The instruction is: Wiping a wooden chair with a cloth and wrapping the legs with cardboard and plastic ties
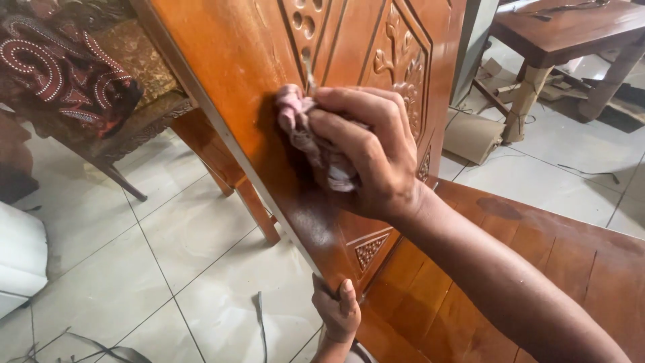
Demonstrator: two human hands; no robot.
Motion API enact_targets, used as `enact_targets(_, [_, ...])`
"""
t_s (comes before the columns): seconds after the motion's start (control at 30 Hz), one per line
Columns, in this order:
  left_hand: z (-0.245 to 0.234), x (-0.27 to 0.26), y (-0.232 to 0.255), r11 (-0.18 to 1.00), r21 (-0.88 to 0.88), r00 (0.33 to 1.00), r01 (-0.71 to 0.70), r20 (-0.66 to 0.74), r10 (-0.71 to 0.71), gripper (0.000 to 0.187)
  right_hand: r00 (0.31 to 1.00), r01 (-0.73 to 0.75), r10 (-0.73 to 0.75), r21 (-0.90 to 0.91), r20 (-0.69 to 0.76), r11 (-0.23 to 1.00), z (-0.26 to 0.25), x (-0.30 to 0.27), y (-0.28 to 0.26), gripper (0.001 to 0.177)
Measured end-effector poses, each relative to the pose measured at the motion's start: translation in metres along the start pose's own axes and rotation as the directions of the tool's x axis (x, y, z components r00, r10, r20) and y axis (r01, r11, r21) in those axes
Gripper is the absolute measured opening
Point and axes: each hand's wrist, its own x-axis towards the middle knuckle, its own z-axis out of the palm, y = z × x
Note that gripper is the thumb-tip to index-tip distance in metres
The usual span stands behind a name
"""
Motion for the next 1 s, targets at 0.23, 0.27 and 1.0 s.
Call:
enact_targets(0.23, [0.001,-0.006,-0.019,0.995,0.099,0.999,0.023,-0.025,-0.021,0.045,0.995,-0.05,0.034,-0.171,-0.092,0.984,0.007,0.025,0.083,0.049])
enact_targets(0.27, [0.001,-0.007,-0.019,0.997,0.075,1.0,0.026,-0.014,-0.025,0.047,0.986,-0.125,0.108,-0.139,-0.123,0.982,0.006,0.021,0.088,0.04])
enact_targets(1.0, [0.005,-0.014,-0.038,0.956,-0.085,0.948,0.282,-0.125,-0.291,0.065,0.954,-0.254,0.231,-0.111,-0.19,0.961,0.003,-0.03,0.097,0.026])
